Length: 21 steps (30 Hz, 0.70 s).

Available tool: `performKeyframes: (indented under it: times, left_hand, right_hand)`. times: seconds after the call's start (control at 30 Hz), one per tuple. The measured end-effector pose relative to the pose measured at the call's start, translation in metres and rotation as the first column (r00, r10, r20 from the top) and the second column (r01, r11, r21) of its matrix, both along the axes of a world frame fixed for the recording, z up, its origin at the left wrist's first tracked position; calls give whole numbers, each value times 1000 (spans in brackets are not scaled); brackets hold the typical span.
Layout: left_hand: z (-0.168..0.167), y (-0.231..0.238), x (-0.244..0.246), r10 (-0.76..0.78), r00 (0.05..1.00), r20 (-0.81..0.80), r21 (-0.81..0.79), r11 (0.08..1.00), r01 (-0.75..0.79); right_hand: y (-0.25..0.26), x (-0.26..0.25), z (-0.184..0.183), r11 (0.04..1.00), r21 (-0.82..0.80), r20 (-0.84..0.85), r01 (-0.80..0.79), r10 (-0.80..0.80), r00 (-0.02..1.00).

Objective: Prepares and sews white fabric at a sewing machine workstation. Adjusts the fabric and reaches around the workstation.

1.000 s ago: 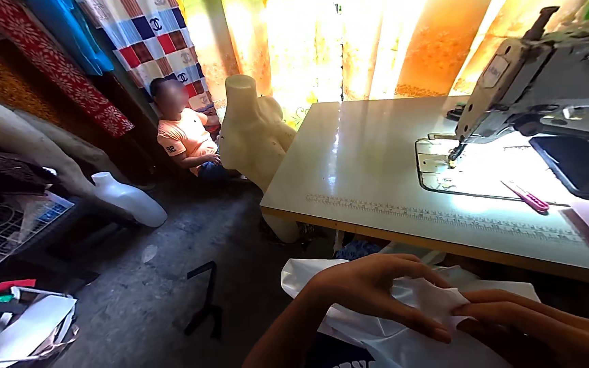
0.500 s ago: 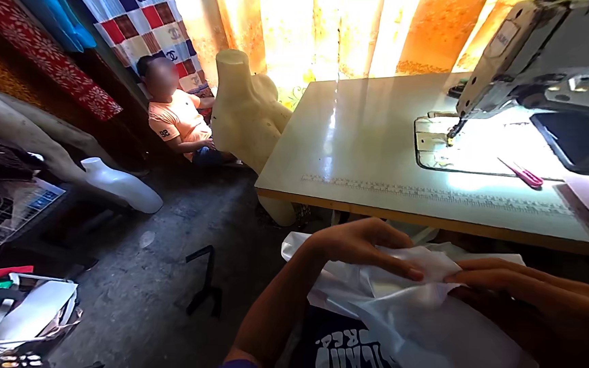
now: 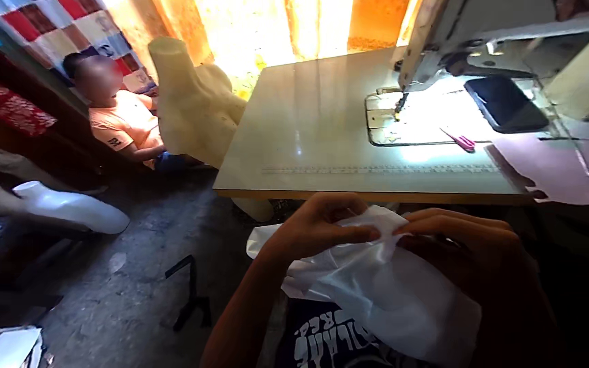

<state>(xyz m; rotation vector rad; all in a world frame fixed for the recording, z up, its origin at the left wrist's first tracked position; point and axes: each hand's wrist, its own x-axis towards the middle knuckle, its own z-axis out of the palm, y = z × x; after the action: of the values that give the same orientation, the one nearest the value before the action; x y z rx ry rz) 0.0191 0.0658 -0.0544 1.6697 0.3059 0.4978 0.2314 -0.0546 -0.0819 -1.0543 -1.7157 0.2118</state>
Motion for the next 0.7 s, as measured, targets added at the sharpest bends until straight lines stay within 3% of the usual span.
performKeyframes:
  times: [0.13, 0.5, 0.7]
  left_hand:
    - [1, -3, 3, 59, 998, 20, -28, 998, -59]
    - [4, -20, 5, 277, 960, 34, 248, 928, -277]
    - [4, -22, 6, 282, 959, 14, 216, 936, -278]
  right_hand:
    - [3, 1, -1, 998, -47, -38, 32, -34, 999]
    - [-1, -11, 6, 985, -50, -38, 168, -170, 985]
    - [6, -19, 8, 964, -121, -40, 236, -242, 969]
